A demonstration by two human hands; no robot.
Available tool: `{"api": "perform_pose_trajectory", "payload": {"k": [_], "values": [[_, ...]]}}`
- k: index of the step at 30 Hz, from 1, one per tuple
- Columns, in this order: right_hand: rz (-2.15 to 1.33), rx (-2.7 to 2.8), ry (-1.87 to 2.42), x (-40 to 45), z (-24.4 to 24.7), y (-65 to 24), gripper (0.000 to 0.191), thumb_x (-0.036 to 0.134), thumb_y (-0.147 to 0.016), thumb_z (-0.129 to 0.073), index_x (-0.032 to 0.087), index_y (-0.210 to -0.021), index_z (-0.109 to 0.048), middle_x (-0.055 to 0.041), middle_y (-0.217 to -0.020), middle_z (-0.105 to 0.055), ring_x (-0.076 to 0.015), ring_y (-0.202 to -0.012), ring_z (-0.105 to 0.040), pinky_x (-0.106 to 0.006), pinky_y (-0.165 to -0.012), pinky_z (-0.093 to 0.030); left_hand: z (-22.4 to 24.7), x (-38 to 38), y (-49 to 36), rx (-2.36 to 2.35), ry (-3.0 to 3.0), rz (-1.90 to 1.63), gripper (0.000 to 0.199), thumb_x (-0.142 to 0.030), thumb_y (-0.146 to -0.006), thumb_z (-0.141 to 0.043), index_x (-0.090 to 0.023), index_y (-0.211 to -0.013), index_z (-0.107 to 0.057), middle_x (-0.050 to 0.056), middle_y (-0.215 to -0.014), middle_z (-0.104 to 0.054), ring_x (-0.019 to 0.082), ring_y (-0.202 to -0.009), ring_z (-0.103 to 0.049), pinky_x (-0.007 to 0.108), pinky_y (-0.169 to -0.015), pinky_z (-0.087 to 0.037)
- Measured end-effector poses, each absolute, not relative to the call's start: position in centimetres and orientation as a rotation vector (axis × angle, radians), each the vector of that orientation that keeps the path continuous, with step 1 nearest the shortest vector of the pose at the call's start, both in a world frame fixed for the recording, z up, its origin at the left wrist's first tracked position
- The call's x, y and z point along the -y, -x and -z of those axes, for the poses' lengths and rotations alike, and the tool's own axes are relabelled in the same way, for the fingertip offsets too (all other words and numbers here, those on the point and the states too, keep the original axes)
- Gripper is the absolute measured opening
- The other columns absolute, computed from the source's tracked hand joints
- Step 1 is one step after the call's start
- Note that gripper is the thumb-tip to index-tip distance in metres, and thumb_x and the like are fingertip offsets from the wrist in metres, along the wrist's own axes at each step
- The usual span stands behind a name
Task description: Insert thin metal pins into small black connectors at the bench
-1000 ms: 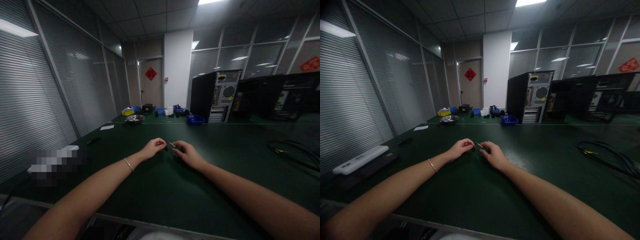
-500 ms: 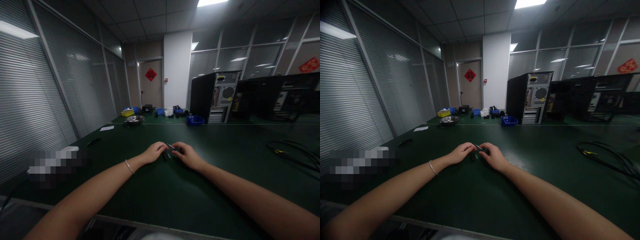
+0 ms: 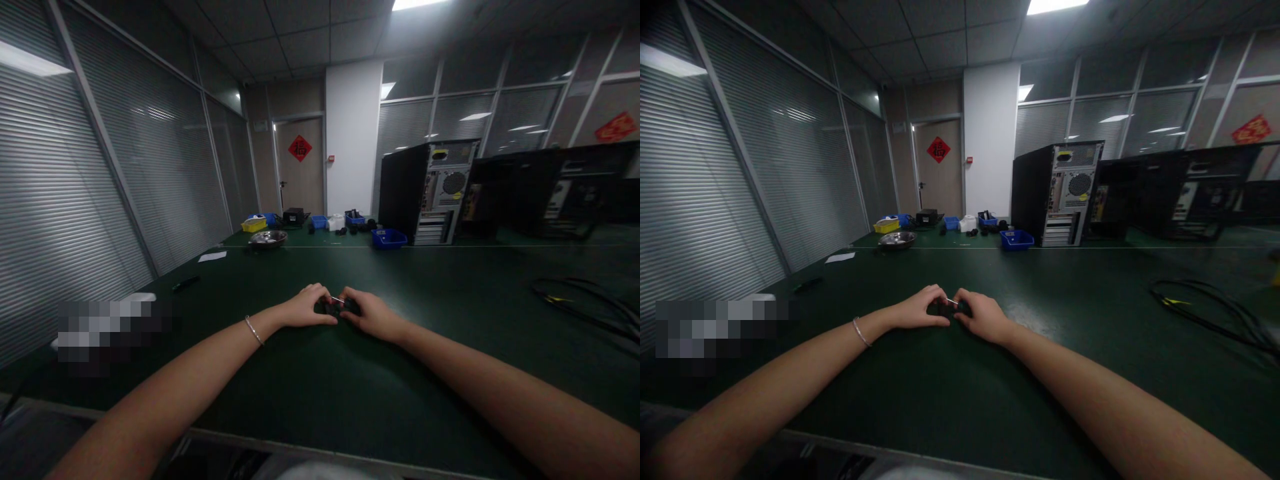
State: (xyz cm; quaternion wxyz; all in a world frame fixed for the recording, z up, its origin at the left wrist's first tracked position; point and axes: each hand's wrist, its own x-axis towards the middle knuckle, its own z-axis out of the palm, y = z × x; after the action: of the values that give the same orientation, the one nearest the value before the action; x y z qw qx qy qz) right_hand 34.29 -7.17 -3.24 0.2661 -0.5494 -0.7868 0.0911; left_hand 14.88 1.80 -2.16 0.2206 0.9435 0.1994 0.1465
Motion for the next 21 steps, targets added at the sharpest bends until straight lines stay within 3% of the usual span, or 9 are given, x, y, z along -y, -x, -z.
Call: {"api": "perform_pose_trajectory", "payload": {"k": [13, 21], "values": [[-0.229, 2.025, 1.371, 7.0, 3.6, -34.4, 0.017, 0.026, -0.077, -0.056, 0.021, -0.093, -0.052, -0.0012, -0.086, -0.06, -0.0148, -0.074, -0.055, -0.024, -0.064, -0.039, 3.1, -2.7, -15.1, -0.421, -2.034, -0.5, 0.047, -0.026, -0.067, -0.067, -0.017, -0.108, -0.047, 0.003, -0.089, -0.053, 0.013, -0.077, -0.053, 0.028, -0.069, -0.042], [-0.121, 1.888, 1.24, 7.1, 3.5, -34.1, 0.015, 0.024, -0.078, -0.055, 0.02, -0.092, -0.051, -0.0037, -0.091, -0.059, -0.0164, -0.082, -0.054, -0.027, -0.072, -0.042, 3.8, -1.9, -16.1, -0.326, -1.849, -0.581, 0.046, -0.02, -0.065, -0.07, -0.017, -0.104, -0.045, 0.004, -0.09, -0.056, 0.017, -0.084, -0.058, 0.034, -0.075, -0.046]]}}
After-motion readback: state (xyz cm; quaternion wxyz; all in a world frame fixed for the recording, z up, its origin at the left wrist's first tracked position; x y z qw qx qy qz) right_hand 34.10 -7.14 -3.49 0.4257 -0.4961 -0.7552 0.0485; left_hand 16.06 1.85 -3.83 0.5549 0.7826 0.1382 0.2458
